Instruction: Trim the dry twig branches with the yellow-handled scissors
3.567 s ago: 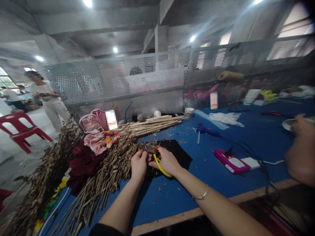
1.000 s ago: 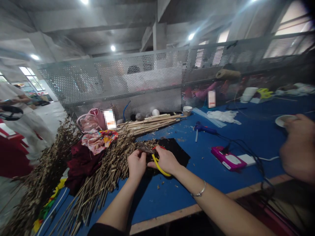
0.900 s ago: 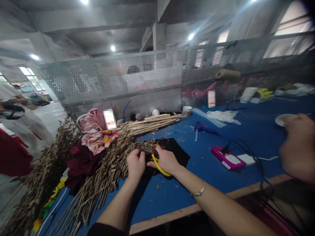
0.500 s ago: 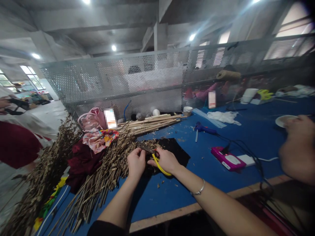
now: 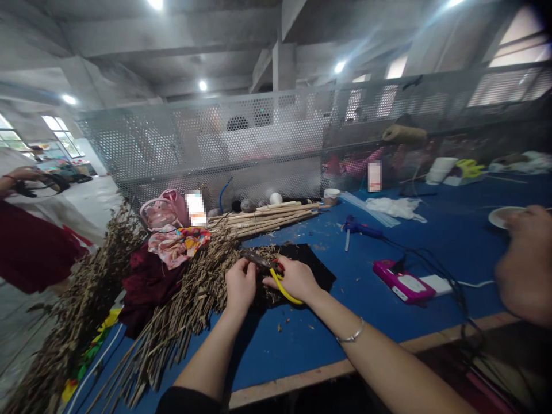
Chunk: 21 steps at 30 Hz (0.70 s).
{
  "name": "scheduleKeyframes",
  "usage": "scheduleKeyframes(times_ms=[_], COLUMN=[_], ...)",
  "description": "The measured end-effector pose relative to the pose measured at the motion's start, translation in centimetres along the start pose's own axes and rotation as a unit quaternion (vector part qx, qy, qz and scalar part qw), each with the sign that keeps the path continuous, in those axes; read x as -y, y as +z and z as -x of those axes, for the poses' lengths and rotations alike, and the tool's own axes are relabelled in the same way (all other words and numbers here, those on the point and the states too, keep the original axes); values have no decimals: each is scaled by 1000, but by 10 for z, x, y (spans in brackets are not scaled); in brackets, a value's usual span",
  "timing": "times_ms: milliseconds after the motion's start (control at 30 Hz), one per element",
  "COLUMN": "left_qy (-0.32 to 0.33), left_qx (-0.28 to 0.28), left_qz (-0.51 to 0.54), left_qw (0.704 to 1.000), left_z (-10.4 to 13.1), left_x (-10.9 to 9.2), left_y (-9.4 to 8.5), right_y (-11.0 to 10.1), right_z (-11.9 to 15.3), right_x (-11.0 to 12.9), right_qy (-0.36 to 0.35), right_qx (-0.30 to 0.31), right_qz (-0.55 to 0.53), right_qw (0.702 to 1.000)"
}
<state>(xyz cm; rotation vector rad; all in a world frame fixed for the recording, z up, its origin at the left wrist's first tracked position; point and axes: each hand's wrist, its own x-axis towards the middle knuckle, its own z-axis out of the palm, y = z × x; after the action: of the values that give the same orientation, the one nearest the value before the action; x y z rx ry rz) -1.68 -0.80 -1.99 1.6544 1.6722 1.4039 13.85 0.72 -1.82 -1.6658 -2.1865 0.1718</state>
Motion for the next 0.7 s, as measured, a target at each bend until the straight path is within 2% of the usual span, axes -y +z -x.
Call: scheduleKeyframes(times_ms=[233, 467, 600, 700], left_qy=[25, 14, -15, -7], left_qx=[13, 14, 13, -5], left_qz=[19, 9, 18, 13], left_qw=[999, 1000, 1000, 1000], left_z=[3, 4, 1, -1], left_x=[-9, -9, 0, 1], left_y=[-1, 1, 2, 0], right_y=[2, 4, 2, -2], right_z=[-1, -2, -5, -8], right_x=[-4, -7, -13, -20], right_qy=[-21, -18, -13, -27], right_qx=[-4, -6, -39, -88], right_qz=[7, -64, -128, -164], right_qw=[1000, 998, 991, 982])
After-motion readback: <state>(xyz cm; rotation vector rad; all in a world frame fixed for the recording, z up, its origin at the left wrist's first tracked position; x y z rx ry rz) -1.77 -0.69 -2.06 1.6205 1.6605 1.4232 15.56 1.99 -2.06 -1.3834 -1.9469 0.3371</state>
